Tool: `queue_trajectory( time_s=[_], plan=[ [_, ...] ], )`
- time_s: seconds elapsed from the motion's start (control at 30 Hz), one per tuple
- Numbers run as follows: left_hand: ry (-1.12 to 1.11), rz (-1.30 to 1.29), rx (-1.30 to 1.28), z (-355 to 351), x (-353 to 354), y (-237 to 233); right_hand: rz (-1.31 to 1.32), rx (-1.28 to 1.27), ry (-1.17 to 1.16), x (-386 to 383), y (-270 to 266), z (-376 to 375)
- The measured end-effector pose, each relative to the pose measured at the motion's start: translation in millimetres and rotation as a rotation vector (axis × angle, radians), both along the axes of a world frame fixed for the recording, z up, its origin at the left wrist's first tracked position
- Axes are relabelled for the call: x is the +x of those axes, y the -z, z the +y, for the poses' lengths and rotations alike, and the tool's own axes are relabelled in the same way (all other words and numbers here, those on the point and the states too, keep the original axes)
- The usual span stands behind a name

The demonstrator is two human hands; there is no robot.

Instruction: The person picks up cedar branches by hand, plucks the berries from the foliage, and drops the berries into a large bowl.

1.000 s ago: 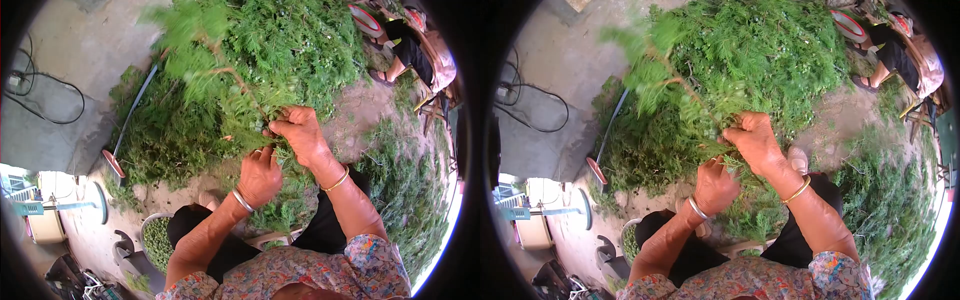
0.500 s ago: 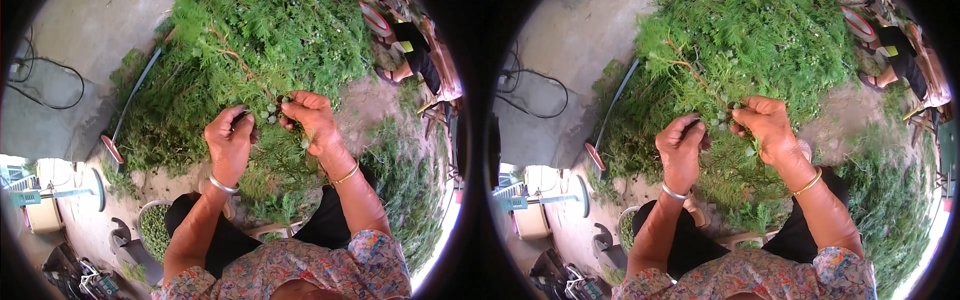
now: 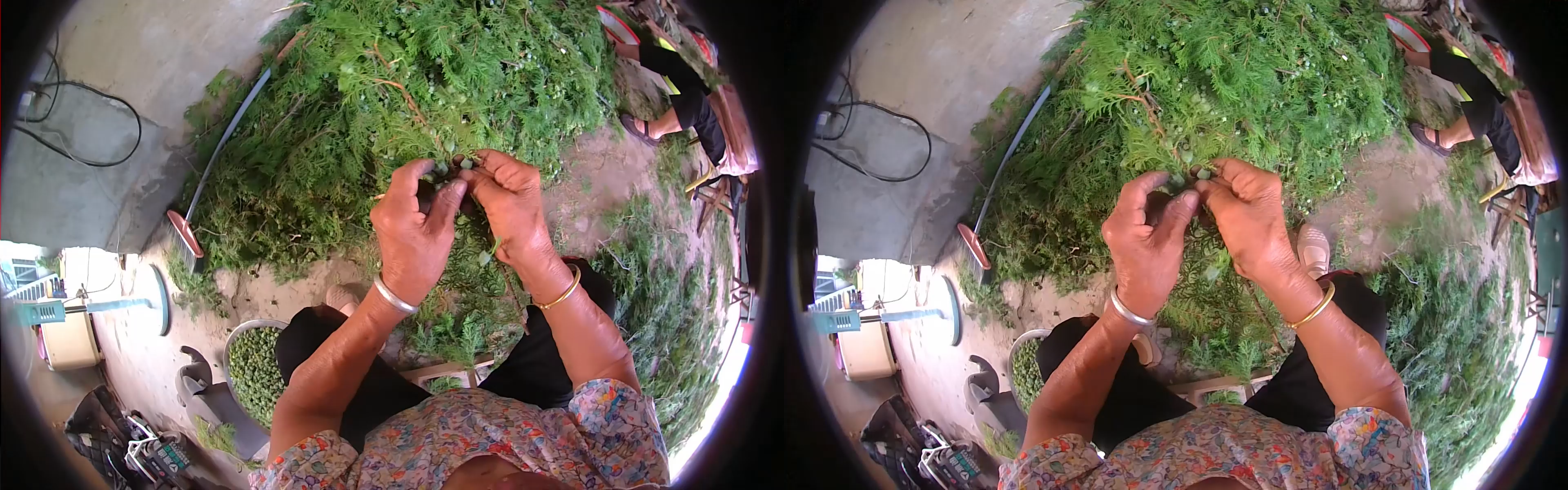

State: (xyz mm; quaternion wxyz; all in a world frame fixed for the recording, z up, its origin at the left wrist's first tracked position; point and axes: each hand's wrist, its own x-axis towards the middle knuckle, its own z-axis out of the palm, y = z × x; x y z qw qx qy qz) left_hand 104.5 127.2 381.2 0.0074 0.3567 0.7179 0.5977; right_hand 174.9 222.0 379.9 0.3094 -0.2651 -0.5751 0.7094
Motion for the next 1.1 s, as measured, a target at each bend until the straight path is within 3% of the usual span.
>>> queue_trajectory(
  time_s=[0.23, 0.5, 0.57, 0.7, 0.8, 0.97, 1.03, 1.1],
  plan=[
    [0.037, -0.436, 0.020, -3.4, -19.1, 3.5, -0.030, -0.021, -0.113, 1.9, -3.7, -4.7],
    [0.010, -0.391, 0.148, -3.0, -9.8, 12.1, -0.037, -0.163, -0.120, 4.2, -11.3, -5.2],
    [0.064, -0.280, 0.097, -2.8, -11.4, 14.6, -0.018, -0.172, -0.118, 4.6, -12.4, -5.5],
    [0.081, -0.194, -0.038, -5.1, -3.1, 0.5, -0.025, -0.046, -0.105, 4.6, -4.5, -4.2],
    [0.088, -0.401, 0.012, -2.8, -5.6, 2.1, -0.034, 0.103, -0.103, 4.8, -1.6, -5.1],
    [0.061, -0.269, 0.011, -3.1, -17.1, 11.6, -0.005, 0.233, -0.051, 4.0, -0.1, -8.7],
    [0.091, -0.302, 0.016, -6.7, -19.5, 5.3, -0.096, -0.006, -0.234, 7.9, -14.4, -1.1],
    [0.122, -0.336, 0.020, -9.9, -21.8, -6.7, -0.072, -0.066, -0.252, 8.2, -17.0, 3.3]
  ],
)
